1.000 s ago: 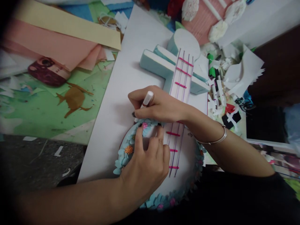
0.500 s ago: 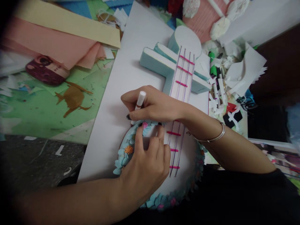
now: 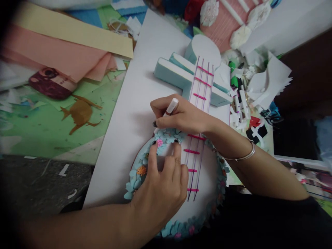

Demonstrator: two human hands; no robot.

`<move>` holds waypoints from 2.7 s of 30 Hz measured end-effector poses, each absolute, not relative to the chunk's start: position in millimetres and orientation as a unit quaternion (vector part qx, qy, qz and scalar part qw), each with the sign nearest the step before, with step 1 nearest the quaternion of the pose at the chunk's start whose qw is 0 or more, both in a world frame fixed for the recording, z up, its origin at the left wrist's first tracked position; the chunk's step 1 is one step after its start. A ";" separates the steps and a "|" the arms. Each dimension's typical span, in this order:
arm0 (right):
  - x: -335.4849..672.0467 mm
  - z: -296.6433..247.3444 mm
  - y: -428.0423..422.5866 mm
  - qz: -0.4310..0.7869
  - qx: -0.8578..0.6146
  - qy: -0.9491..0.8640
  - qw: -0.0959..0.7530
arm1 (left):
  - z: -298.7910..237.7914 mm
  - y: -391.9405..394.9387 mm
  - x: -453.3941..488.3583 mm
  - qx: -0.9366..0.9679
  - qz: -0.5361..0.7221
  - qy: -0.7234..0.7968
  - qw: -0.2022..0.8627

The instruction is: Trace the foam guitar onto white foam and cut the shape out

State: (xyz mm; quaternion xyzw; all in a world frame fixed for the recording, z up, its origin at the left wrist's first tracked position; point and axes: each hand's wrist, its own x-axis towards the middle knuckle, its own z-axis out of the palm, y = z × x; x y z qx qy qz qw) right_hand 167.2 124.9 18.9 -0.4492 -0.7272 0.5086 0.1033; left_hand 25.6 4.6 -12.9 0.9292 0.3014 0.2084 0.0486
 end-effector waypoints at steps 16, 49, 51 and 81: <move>178.3 24.1 119.1 0.451 -0.494 -0.735 0.114 | -4.0 10.0 23.9 0.937 0.175 0.301 0.031; 228.4 -6.4 119.0 0.532 -0.476 -0.537 0.449 | -23.2 73.5 17.7 0.929 0.264 0.144 0.216; 228.9 -6.5 118.4 0.527 -0.473 -0.551 0.442 | -25.6 72.5 19.1 0.944 0.263 0.125 0.155; 217.6 -2.3 102.3 0.414 -0.484 -0.685 0.353 | -36.6 46.0 29.3 0.944 0.264 0.183 0.078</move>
